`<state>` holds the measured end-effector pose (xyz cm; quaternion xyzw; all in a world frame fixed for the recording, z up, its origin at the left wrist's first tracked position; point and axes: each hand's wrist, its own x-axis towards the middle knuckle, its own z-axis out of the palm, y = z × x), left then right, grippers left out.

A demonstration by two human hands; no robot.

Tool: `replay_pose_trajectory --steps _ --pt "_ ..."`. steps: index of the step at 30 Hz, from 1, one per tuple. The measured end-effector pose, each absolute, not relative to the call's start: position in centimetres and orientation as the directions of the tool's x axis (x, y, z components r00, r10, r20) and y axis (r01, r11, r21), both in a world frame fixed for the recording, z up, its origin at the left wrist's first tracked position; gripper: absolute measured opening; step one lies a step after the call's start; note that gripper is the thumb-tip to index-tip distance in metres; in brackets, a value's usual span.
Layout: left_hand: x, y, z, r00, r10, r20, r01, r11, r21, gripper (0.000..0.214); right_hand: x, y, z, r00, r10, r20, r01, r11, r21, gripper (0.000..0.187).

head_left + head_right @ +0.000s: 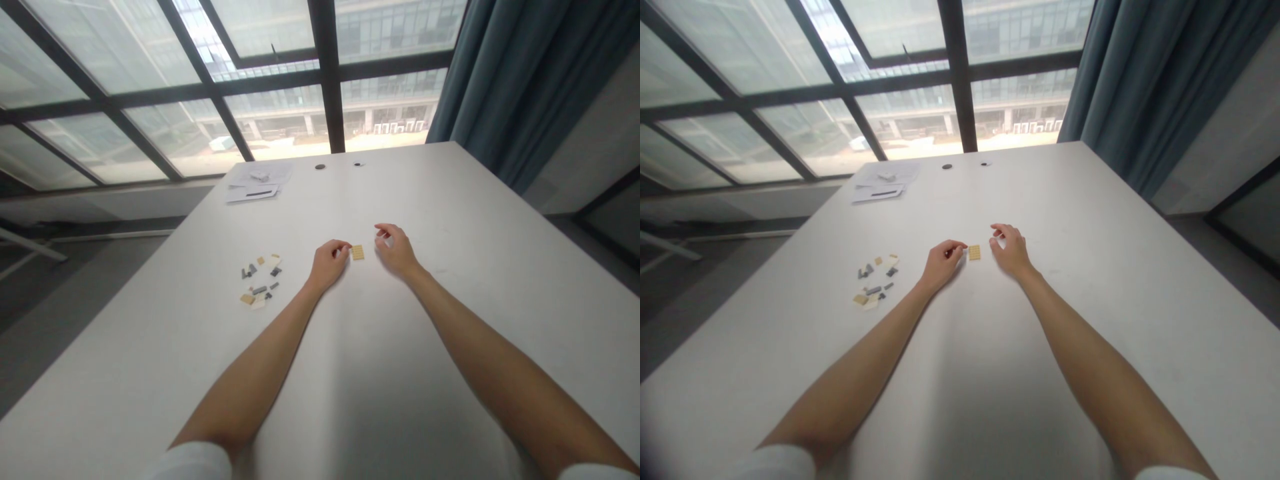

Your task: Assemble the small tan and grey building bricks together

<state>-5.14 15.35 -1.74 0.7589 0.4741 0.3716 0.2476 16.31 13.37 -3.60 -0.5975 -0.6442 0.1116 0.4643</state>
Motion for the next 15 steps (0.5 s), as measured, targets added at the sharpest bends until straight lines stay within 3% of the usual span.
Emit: replay_pose_trajectory --steps 3,9,15 --pt "-5.19 15.48 -1.93 0.273 0.903 0.331 0.535 -0.429 0.728 0.026 16.53 13.87 -3.90 0.292 0.852 0.436 0.603 0.190 -0.775 0.040" --pt "-5.17 15.53 -1.89 0.266 0.903 0.337 0.540 -0.430 0.724 0.027 16.27 13.69 -3.90 0.142 0.920 0.364 0.743 0.143 -0.653 0.023" --pt "-5.14 15.59 -2.07 0.238 0.913 0.330 0.536 -0.407 0.740 0.027 16.08 13.50 -3.67 0.159 0.924 0.347 0.752 0.115 -0.649 0.024"
